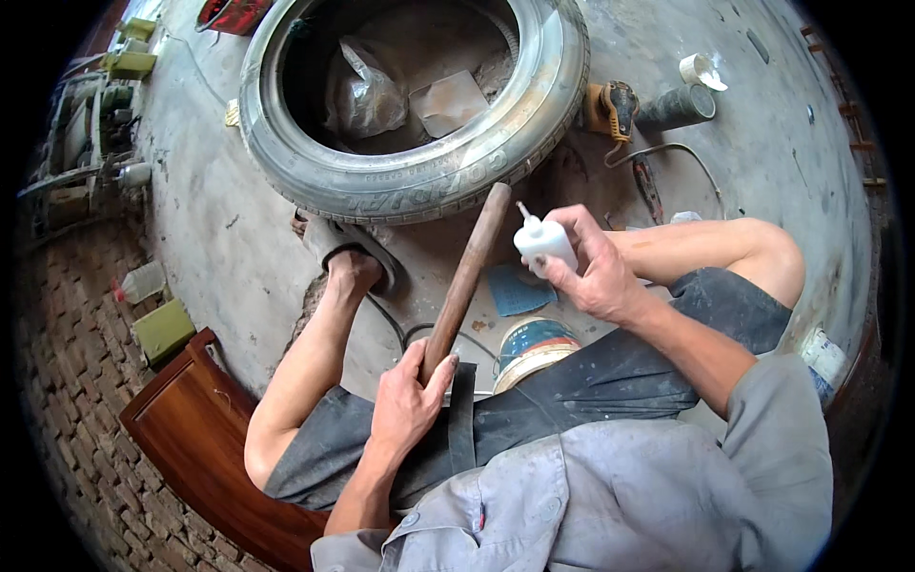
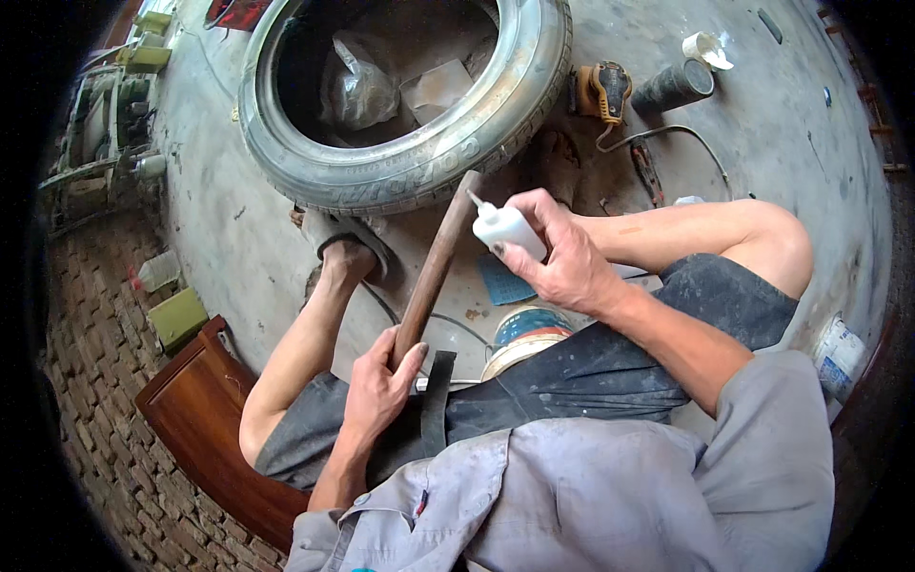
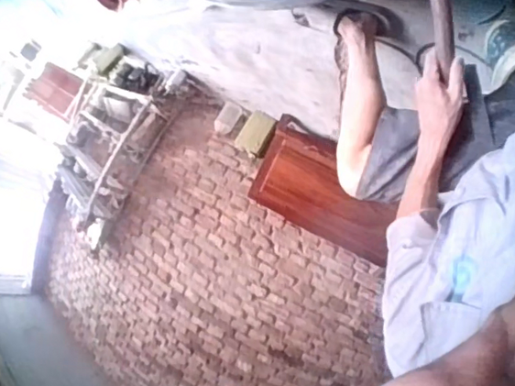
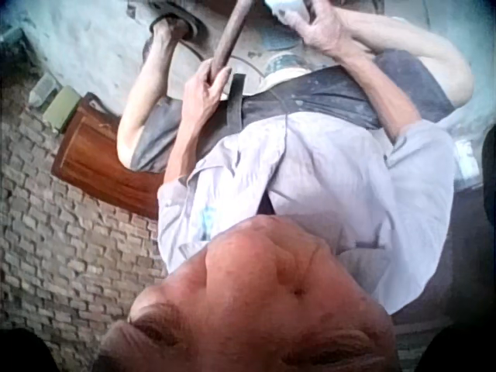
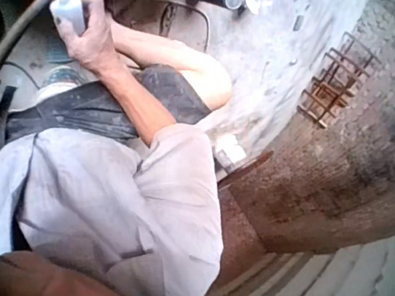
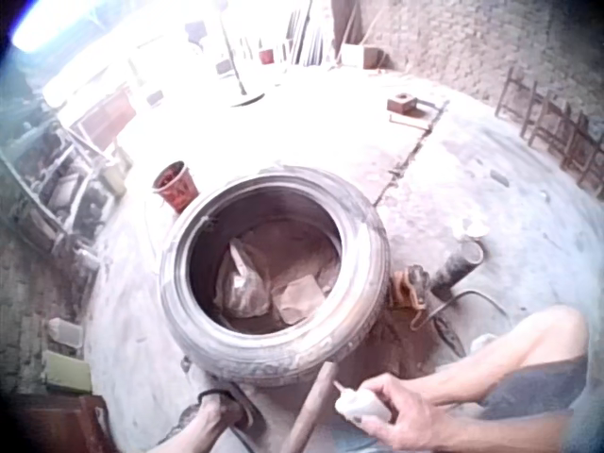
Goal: The person sits on the floor and applies a liquid to a long metal bar, then repeatedly rubs the bar with a sanding block. The person switches sanding blocks and continues rubbing the bar until the end of the clip.
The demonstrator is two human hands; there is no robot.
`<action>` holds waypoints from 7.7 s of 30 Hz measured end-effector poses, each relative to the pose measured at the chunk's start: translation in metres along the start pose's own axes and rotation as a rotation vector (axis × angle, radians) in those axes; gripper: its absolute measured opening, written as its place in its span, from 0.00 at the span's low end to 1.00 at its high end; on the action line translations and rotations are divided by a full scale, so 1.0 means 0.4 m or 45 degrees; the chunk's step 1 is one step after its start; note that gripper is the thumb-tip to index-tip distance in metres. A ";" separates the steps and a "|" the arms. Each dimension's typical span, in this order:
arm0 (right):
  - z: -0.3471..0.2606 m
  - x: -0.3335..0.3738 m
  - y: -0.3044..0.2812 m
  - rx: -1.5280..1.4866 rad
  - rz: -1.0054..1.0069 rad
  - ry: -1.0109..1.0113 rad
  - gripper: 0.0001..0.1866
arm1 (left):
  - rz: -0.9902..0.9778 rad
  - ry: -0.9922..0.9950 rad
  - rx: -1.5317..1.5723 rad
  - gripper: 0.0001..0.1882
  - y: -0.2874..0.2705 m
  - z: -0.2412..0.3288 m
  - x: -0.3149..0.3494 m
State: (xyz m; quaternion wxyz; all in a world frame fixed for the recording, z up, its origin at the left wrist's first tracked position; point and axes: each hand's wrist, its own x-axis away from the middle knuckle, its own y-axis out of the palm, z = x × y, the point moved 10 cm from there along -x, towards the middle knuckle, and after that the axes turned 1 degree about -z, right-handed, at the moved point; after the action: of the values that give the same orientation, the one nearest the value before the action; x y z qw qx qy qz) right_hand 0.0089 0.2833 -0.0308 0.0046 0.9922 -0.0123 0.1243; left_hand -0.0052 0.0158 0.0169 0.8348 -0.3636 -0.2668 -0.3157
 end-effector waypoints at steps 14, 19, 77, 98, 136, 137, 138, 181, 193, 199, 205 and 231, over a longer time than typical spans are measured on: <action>-0.095 0.009 -0.039 0.499 0.132 -0.091 0.18 | 0.189 0.211 -0.094 0.23 -0.012 0.019 0.034; -0.102 0.020 -0.050 0.480 0.183 -0.067 0.19 | 0.225 0.261 -0.126 0.24 -0.003 0.031 0.042; -0.099 -0.012 -0.097 0.496 0.330 -0.054 0.19 | 0.378 0.260 -0.175 0.28 -0.001 0.029 0.073; -0.125 -0.003 -0.079 0.441 0.292 -0.082 0.19 | 0.154 0.036 0.218 0.20 0.016 -0.016 0.059; -0.092 -0.057 -0.118 0.817 0.040 -0.378 0.19 | 0.565 0.274 -0.124 0.17 -0.046 0.058 0.092; -0.089 -0.083 -0.176 0.799 0.022 -0.343 0.20 | 0.522 0.219 -0.142 0.16 -0.052 0.061 0.090; -0.085 -0.108 -0.239 0.784 -0.029 -0.244 0.20 | 0.494 0.215 -0.032 0.14 -0.056 0.077 0.087; 0.532 0.408 -0.716 0.998 1.110 0.656 0.11 | 0.306 -0.124 0.849 0.13 -0.020 -0.061 0.022; 0.763 0.535 -0.853 0.666 1.298 0.917 0.50 | 0.233 -0.061 0.483 0.14 -0.033 0.021 0.007; 0.642 0.475 -1.026 1.139 1.261 0.654 0.31 | 0.067 -0.133 0.402 0.12 0.022 0.106 0.015; -0.066 0.320 -1.131 1.081 1.288 -0.080 0.29 | -0.079 -0.133 0.556 0.15 0.086 0.052 0.025; -0.148 -0.119 0.137 1.138 0.088 -0.558 0.24 | 0.406 0.218 0.122 0.21 0.105 0.083 0.013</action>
State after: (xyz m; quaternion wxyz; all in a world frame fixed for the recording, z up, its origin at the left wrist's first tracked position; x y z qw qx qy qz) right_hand -0.0533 0.2304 0.0151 -0.4277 0.8990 0.0085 -0.0939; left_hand 0.0213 0.0623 0.0217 0.9103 -0.3329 -0.1485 -0.1962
